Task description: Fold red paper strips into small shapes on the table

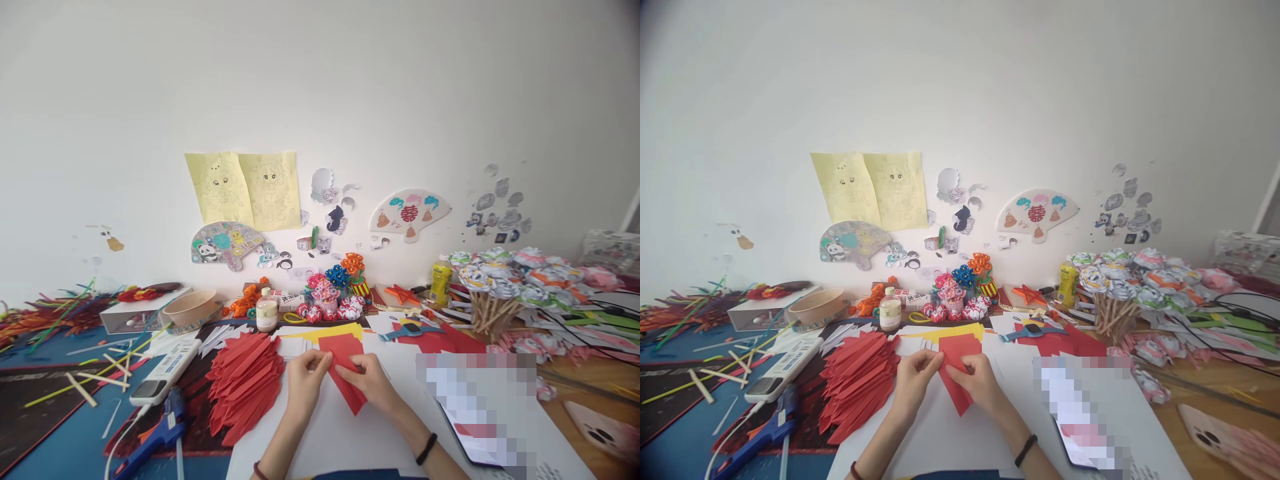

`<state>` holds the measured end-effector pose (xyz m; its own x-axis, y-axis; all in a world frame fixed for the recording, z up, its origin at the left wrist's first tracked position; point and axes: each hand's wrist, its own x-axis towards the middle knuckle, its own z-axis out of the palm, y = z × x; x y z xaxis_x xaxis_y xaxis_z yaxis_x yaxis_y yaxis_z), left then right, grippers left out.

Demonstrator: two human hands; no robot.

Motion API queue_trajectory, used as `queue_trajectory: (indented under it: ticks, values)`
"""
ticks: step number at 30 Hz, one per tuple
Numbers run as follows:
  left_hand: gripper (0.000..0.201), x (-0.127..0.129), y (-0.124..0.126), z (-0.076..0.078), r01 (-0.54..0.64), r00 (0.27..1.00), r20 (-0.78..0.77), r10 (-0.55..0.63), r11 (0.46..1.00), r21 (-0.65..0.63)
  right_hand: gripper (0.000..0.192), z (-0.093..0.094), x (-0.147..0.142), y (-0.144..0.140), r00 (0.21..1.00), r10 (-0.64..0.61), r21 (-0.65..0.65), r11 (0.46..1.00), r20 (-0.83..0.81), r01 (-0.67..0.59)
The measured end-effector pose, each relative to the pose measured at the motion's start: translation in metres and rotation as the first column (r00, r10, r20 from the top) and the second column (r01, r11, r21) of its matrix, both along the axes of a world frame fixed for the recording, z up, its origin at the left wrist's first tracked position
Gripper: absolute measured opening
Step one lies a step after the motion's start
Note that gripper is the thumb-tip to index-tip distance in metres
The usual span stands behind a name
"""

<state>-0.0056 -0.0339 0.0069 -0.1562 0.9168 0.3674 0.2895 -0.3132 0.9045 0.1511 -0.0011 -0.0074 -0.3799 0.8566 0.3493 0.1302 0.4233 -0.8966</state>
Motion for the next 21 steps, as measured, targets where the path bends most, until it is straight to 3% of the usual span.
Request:
queue_trajectory:
  ticks: [10, 15, 21]
  values:
    - [0.032, 0.0048, -0.0035, -0.0009, -0.054, 0.997, -0.042, 0.058, 0.995, 0.089, 0.053, -0.0095, -0.002, 0.0018, 0.998, 0.001, -0.032, 0.999, -0.062, -0.002]
    - [0.03, 0.0038, -0.0022, -0.0001, -0.053, 0.995, -0.077, 0.061, 0.993, 0.101, 0.05, -0.0085, -0.0038, 0.0019, 0.998, -0.061, -0.013, 0.998, -0.035, 0.061]
    - [0.03, 0.0011, -0.0015, 0.0005, 0.022, 0.994, -0.111, -0.013, 0.997, 0.073, 0.046, -0.0083, -0.0019, 0.0036, 0.996, -0.094, 0.025, 0.995, 0.003, 0.094]
